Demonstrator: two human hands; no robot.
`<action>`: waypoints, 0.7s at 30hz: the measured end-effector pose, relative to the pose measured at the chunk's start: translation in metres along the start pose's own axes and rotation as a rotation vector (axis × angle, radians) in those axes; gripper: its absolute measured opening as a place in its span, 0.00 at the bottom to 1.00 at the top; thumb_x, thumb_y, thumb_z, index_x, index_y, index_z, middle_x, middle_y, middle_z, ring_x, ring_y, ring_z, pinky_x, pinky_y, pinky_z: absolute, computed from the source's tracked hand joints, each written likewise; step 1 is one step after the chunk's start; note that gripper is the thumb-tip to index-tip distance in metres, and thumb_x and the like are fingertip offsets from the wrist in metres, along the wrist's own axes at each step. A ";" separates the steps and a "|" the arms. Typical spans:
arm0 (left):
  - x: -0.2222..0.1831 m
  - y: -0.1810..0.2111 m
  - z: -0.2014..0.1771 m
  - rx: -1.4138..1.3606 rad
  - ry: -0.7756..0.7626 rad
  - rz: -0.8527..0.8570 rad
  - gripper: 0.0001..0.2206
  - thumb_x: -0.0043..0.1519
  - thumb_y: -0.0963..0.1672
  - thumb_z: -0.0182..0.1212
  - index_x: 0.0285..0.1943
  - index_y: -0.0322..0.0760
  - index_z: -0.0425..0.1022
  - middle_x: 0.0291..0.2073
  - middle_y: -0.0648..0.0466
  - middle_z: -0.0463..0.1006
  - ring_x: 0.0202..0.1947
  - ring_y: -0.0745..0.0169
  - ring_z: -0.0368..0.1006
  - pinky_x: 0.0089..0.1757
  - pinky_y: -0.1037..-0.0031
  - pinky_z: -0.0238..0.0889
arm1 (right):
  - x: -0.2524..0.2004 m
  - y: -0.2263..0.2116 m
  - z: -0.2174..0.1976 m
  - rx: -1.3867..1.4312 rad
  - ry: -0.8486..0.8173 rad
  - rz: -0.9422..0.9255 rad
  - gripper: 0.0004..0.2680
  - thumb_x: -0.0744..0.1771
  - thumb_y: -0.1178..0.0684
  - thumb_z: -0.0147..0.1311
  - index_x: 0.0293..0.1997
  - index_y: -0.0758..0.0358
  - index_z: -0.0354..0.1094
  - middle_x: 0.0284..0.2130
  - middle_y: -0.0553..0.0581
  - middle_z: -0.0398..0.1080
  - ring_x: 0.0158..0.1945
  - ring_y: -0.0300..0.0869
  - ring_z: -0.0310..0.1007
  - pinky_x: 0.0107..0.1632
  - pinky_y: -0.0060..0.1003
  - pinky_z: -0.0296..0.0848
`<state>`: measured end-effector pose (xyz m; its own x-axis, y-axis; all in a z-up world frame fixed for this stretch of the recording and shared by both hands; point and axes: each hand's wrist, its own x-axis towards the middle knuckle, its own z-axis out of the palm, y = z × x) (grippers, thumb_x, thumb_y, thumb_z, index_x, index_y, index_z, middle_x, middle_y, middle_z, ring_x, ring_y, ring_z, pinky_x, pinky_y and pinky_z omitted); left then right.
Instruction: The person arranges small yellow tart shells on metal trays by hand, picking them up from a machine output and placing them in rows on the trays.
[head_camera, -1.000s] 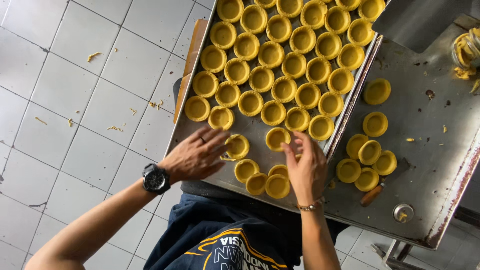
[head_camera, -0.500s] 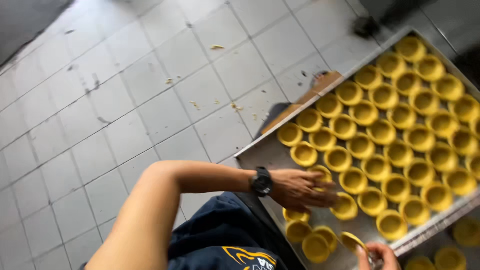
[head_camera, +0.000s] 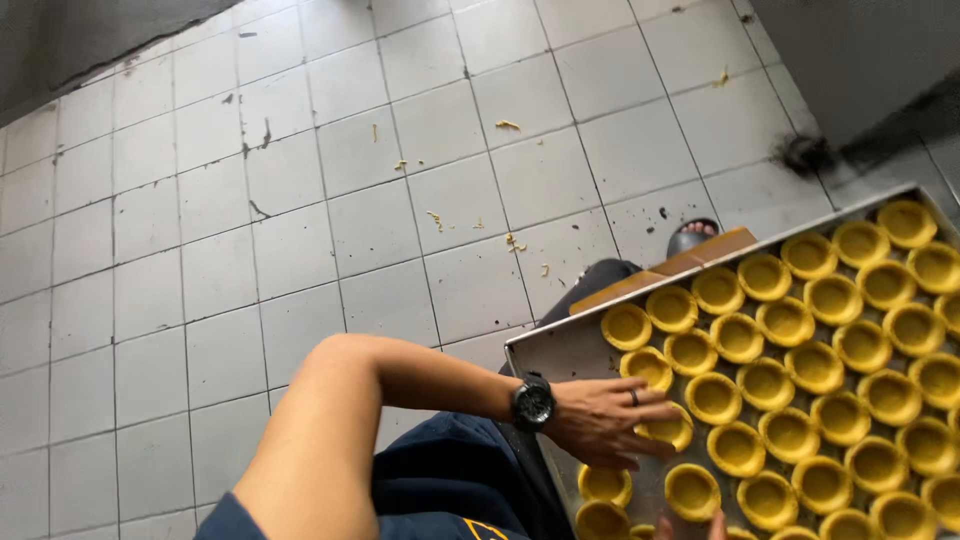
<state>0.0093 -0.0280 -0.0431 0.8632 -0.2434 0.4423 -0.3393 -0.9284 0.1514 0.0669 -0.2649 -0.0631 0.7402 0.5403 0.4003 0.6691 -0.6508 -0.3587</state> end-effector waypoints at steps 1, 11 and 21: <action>-0.005 -0.002 -0.014 -0.045 -0.001 0.032 0.23 0.69 0.58 0.51 0.70 0.55 0.73 0.70 0.42 0.70 0.67 0.43 0.73 0.65 0.56 0.66 | 0.000 -0.010 -0.008 -0.062 0.019 0.018 0.20 0.72 0.36 0.49 0.66 0.54 0.78 0.57 0.70 0.66 0.52 0.65 0.71 0.57 0.59 0.70; -0.003 -0.014 -0.023 -0.087 -0.104 -0.118 0.20 0.65 0.56 0.61 0.64 0.55 0.78 0.62 0.33 0.70 0.63 0.33 0.70 0.64 0.46 0.60 | 0.018 -0.048 -0.050 -0.406 -0.224 0.364 0.25 0.72 0.26 0.35 0.75 0.42 0.65 0.60 0.65 0.61 0.55 0.58 0.65 0.53 0.54 0.61; 0.005 -0.013 -0.028 -0.028 -0.110 -0.139 0.20 0.67 0.54 0.57 0.66 0.50 0.77 0.62 0.42 0.71 0.63 0.40 0.71 0.65 0.50 0.58 | 0.017 -0.067 -0.032 -0.233 -0.267 0.338 0.27 0.71 0.22 0.31 0.78 0.33 0.57 0.62 0.63 0.58 0.55 0.58 0.64 0.52 0.54 0.63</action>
<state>0.0075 -0.0094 -0.0176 0.9376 -0.1438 0.3166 -0.2228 -0.9474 0.2296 0.0323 -0.2295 -0.0055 0.9252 0.3758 0.0528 0.3778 -0.8992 -0.2207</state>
